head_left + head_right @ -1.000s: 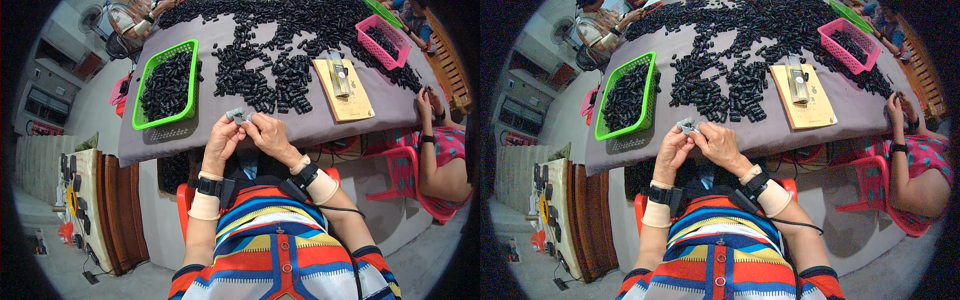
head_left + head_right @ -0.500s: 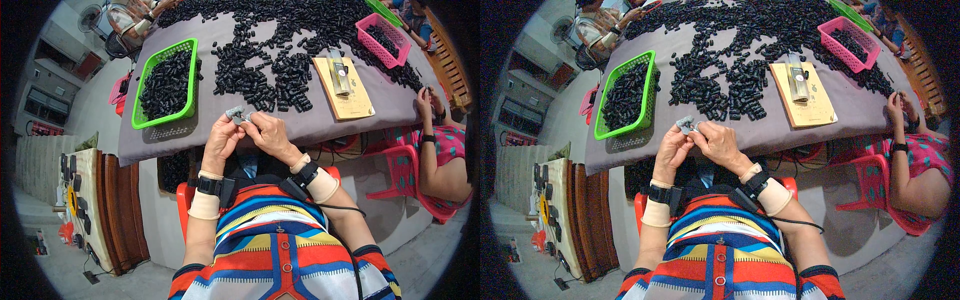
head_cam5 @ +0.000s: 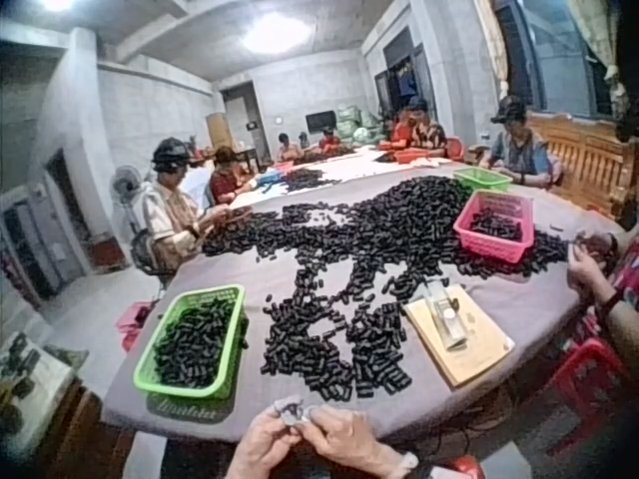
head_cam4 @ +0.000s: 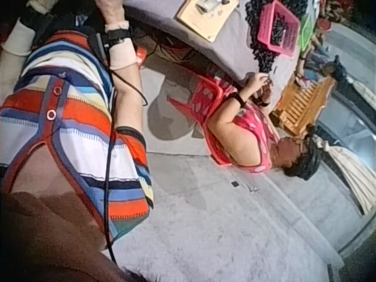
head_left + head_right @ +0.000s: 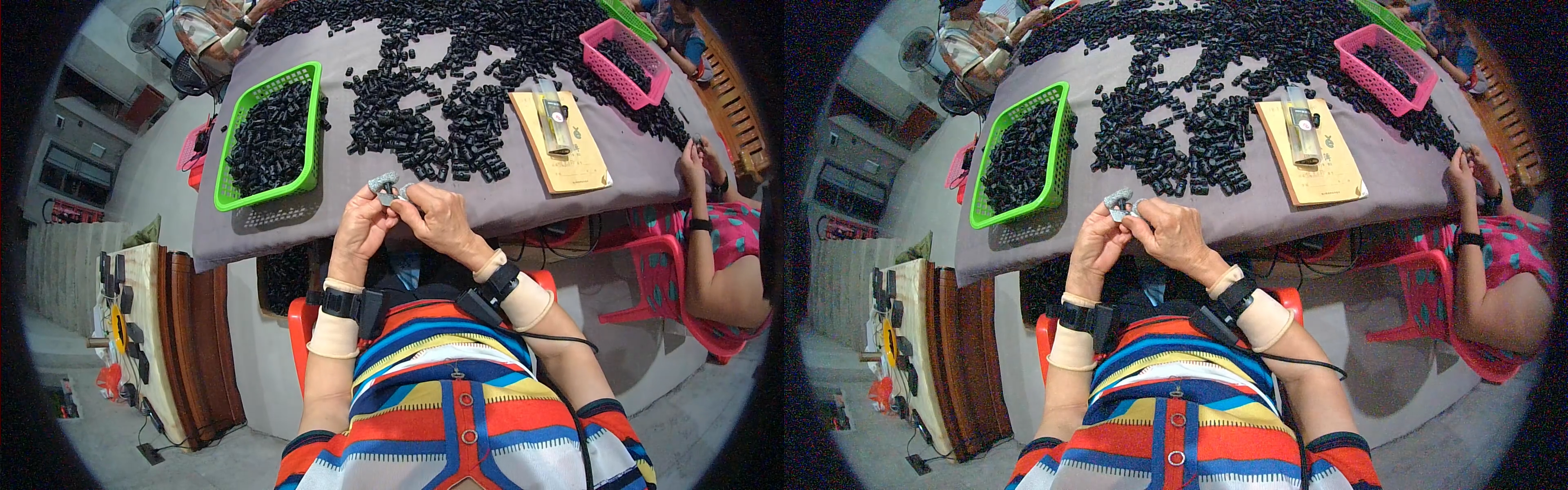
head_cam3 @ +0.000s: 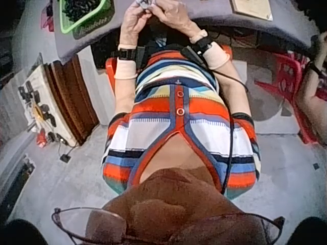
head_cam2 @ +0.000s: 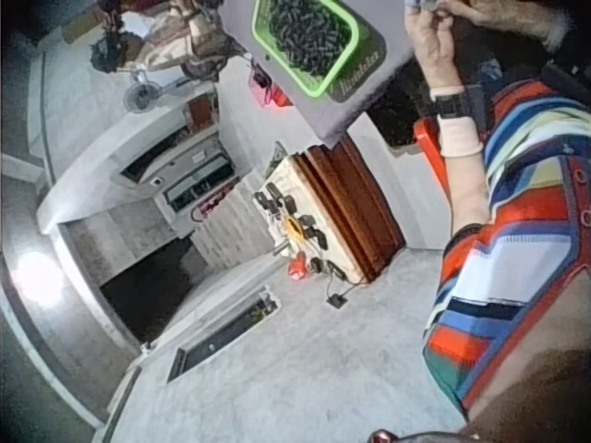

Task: Assembling small black plastic components by hand in a shared work area.

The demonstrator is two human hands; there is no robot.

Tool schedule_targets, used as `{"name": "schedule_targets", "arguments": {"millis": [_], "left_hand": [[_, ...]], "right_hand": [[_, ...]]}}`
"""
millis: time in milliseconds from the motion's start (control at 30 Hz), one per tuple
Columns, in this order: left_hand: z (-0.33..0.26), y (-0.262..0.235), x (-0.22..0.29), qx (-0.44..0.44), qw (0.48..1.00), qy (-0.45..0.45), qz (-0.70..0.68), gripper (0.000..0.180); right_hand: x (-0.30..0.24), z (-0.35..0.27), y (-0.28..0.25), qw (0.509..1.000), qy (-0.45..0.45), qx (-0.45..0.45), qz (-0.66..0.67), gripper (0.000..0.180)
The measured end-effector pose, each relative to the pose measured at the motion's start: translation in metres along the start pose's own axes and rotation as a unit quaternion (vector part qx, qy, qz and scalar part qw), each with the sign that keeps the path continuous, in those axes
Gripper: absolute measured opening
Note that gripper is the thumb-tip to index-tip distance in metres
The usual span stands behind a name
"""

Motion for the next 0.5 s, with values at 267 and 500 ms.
{"name": "schedule_targets", "arguments": {"millis": [267, 500], "left_hand": [[-0.0009, 0.0019, 0.0009, -0.003, 1.0, 0.004, -0.002, 0.029], [-0.0008, 0.0009, -0.0001, -0.003, 1.0, -0.001, -0.001, 0.029]], "right_hand": [[-0.0006, -0.0003, -0.0003, 1.0, -0.002, 0.003, -0.004, 0.024], [-0.0001, -0.0005, -0.0005, 1.0, -0.006, 0.009, -0.008, 0.024]]}}
Point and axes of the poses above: each hand's wrist, its own z-axis towards the middle knuckle, its own y-axis out of the palm, x = y × z, the point moved 6 cm from there along z, towards the middle knuckle, and after that the axes turned 4 degrees about -z, right-handed, at the moved point
